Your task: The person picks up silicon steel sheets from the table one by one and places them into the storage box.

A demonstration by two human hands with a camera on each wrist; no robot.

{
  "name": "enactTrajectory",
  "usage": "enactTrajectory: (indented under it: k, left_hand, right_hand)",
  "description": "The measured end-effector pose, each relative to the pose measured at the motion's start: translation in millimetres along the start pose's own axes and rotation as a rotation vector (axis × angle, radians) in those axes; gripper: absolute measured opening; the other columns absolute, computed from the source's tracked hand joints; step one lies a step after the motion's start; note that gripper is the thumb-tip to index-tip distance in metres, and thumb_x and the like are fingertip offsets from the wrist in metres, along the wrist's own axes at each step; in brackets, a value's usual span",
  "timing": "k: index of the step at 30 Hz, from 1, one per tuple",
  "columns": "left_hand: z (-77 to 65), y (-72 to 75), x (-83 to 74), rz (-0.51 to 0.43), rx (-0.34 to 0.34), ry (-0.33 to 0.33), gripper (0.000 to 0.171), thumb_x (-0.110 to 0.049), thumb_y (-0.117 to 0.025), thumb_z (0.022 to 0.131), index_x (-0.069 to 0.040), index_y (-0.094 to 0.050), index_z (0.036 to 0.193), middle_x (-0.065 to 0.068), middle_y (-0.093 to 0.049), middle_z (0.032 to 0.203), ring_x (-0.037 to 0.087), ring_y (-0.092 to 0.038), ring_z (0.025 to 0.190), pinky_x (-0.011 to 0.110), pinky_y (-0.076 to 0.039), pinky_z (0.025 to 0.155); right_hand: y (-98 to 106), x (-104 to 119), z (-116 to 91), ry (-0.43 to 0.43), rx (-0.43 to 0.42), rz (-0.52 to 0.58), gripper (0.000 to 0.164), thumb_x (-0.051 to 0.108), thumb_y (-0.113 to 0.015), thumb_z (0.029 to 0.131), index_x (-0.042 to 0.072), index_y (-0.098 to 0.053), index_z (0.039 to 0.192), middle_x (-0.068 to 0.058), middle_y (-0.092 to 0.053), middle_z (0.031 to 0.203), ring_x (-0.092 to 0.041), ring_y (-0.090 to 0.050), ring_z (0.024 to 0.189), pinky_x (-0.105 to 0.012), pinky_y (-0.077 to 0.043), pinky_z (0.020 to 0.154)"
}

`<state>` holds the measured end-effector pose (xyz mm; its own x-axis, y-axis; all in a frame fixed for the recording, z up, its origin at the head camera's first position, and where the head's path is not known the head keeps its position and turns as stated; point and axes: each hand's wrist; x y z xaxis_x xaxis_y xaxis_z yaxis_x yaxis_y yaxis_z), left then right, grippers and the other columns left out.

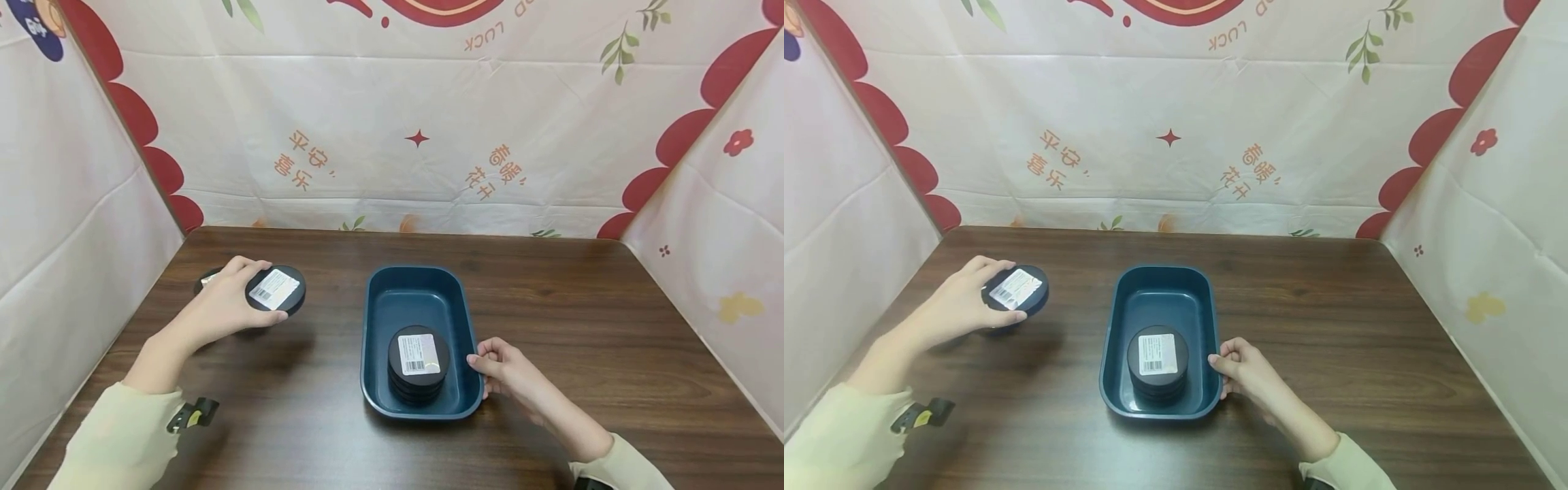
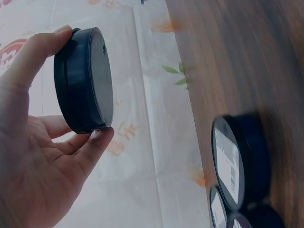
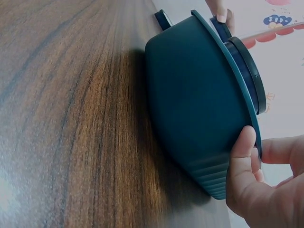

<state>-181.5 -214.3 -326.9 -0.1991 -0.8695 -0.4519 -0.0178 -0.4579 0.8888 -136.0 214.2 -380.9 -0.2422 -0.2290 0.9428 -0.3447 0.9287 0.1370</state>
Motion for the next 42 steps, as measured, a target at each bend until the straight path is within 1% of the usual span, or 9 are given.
enactTrajectory:
  k: [4,8,16,20,23,28,32,37,42]
  left_hand:
    - [8.9,-5.2,-8.4,0.007,0.014,-0.022,0.093,-0.058,-0.076,0.064,-0.005,-0.045,0.134,0.013,-0.044,0.123,0.029,-0.050,0.101,0.047,-0.046,0.081]
    - [16.7,-10.9,-17.4,-0.009,0.025,-0.047,0.090,-0.053,-0.078,0.064,-0.006,-0.046,0.134,0.011,-0.045,0.121,0.026,-0.050,0.099,0.043,-0.046,0.080]
    - [28.6,-24.4,-33.3,-0.024,0.066,-0.097,0.089,-0.051,-0.078,0.064,-0.006,-0.046,0.134,0.009,-0.045,0.120,0.025,-0.050,0.098,0.038,-0.047,0.078]
    - [33.8,-26.5,-40.7,-0.029,0.061,-0.131,0.089,-0.048,-0.080,0.063,-0.005,-0.046,0.133,0.010,-0.045,0.119,0.025,-0.050,0.097,0.039,-0.047,0.079]
    - [37.4,-26.4,-46.2,-0.028,0.058,-0.142,0.090,-0.047,-0.081,0.063,-0.004,-0.046,0.133,0.011,-0.045,0.120,0.025,-0.051,0.097,0.039,-0.048,0.079]
    - [43.3,-28.6,-55.9,-0.014,0.083,-0.155,0.091,-0.050,-0.079,0.063,-0.005,-0.045,0.135,0.010,-0.045,0.121,0.024,-0.052,0.096,0.036,-0.049,0.076]
    - [49.0,-33.5,-66.5,-0.015,0.095,-0.195,0.093,-0.052,-0.079,0.063,-0.005,-0.045,0.136,0.009,-0.047,0.120,0.022,-0.053,0.094,0.034,-0.049,0.076]
    - [58.1,-41.4,-79.3,-0.027,0.101,-0.259,0.093,-0.048,-0.081,0.062,-0.002,-0.046,0.135,0.009,-0.047,0.117,0.021,-0.052,0.094,0.034,-0.048,0.079]
    - [67.1,-49.6,-92.3,-0.010,0.126,-0.294,0.091,-0.048,-0.080,0.064,-0.001,-0.045,0.135,0.009,-0.046,0.116,0.021,-0.051,0.095,0.033,-0.049,0.080]
  right_hand:
    - [-0.2,0.1,-0.2,-0.001,0.008,0.002,0.024,0.015,-0.055,0.093,-0.002,-0.039,0.098,-0.002,-0.047,0.070,-0.013,-0.049,0.057,-0.027,-0.050,0.056]
    - [-0.7,-0.2,0.0,-0.004,0.009,0.007,0.024,0.015,-0.055,0.093,-0.001,-0.039,0.098,-0.002,-0.047,0.070,-0.014,-0.049,0.057,-0.027,-0.050,0.056]
    - [-3.7,-3.9,0.8,-0.008,0.022,0.028,0.024,0.015,-0.055,0.093,-0.001,-0.039,0.098,-0.002,-0.047,0.070,-0.014,-0.050,0.055,-0.027,-0.050,0.056]
    - [-5.5,-3.5,2.4,-0.009,0.013,0.029,0.025,0.015,-0.056,0.093,-0.001,-0.039,0.099,-0.002,-0.047,0.071,-0.014,-0.049,0.055,-0.027,-0.050,0.055]
    - [-6.1,-2.4,3.5,-0.007,0.003,0.023,0.025,0.015,-0.056,0.093,-0.002,-0.039,0.099,-0.003,-0.047,0.071,-0.014,-0.049,0.054,-0.027,-0.050,0.055]
    - [-6.5,-1.9,3.5,-0.017,-0.023,-0.004,0.026,0.015,-0.056,0.093,-0.003,-0.039,0.100,-0.003,-0.046,0.071,-0.015,-0.049,0.055,-0.027,-0.050,0.054]
    - [-5.8,-2.1,1.7,-0.022,-0.040,-0.017,0.025,0.015,-0.056,0.093,-0.003,-0.040,0.100,-0.003,-0.046,0.070,-0.015,-0.049,0.055,-0.028,-0.051,0.054]
    - [-4.8,-0.7,-0.1,-0.017,-0.042,-0.022,0.025,0.014,-0.056,0.093,-0.004,-0.039,0.100,-0.003,-0.045,0.069,-0.015,-0.049,0.055,-0.028,-0.051,0.054]
    - [-4.0,2.2,0.1,-0.017,-0.054,-0.039,0.026,0.014,-0.056,0.093,-0.004,-0.040,0.101,-0.003,-0.044,0.068,-0.016,-0.049,0.057,-0.028,-0.051,0.054]
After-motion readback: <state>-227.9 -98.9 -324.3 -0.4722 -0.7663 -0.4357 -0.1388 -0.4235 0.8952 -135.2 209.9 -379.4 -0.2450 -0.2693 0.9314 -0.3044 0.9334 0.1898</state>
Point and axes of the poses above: each hand's wrist, its own z-axis towards the middle knuckle, its own y-axis out of the back of the hand, x = y × z
